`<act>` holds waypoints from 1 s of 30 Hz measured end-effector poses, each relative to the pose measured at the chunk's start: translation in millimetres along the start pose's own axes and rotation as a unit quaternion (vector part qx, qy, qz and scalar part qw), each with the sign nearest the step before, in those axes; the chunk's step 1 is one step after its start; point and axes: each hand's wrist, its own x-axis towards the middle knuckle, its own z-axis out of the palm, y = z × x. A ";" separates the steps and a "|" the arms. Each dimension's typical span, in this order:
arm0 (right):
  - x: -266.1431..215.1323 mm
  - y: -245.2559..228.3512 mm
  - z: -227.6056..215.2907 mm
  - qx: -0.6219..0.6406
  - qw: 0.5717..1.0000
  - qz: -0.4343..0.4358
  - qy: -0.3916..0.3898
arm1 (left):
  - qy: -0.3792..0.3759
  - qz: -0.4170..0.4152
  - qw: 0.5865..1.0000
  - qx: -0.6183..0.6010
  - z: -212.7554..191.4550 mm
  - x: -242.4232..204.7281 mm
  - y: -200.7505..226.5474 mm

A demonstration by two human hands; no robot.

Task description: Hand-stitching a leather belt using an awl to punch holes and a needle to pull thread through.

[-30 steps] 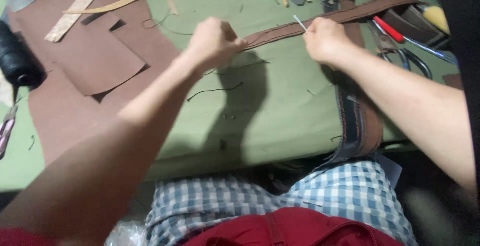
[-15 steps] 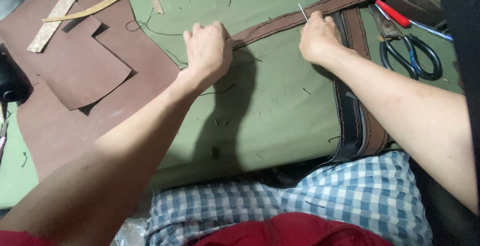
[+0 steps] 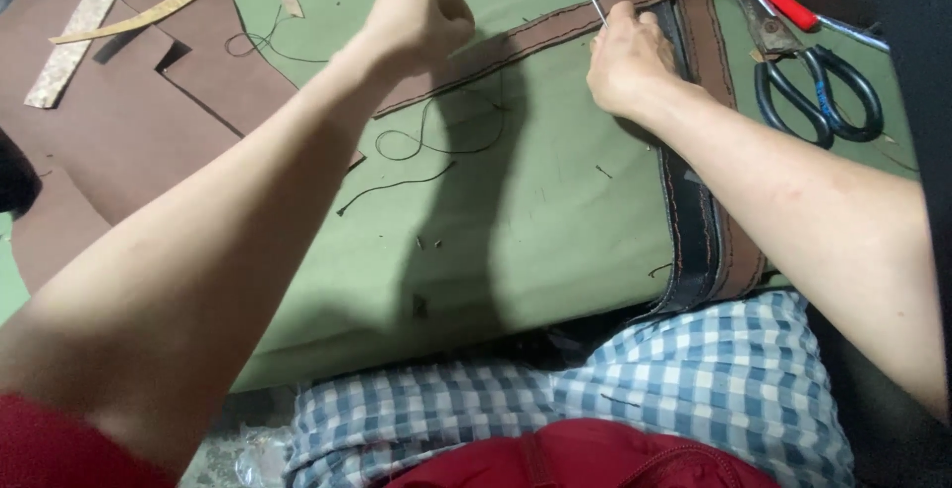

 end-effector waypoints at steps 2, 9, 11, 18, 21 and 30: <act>-7.1 -2.1 -4.5 0.006 1.000 0.003 -0.004 | 0.015 -0.013 1.000 0.009 22.0 10.6 -12.7; 0.0 -0.5 -9.2 0.074 0.997 -0.003 -0.020 | 0.036 -0.021 0.999 0.008 36.5 4.5 -13.8; -10.4 -13.8 -16.9 0.083 0.996 -0.026 -0.020 | 0.018 -0.017 1.000 -0.011 35.2 7.3 -14.3; -23.6 -68.3 -35.1 0.189 0.970 -0.039 -0.150 | -0.095 -0.106 0.985 -0.093 7.6 1.5 -1.2; 5.4 -63.6 -18.9 0.291 0.930 0.011 -0.224 | -0.103 -0.123 0.980 -0.117 6.8 5.7 -7.4; -8.0 -55.2 -18.9 0.357 0.905 0.028 -0.230 | -0.112 -0.153 0.966 -0.174 2.8 -4.5 4.6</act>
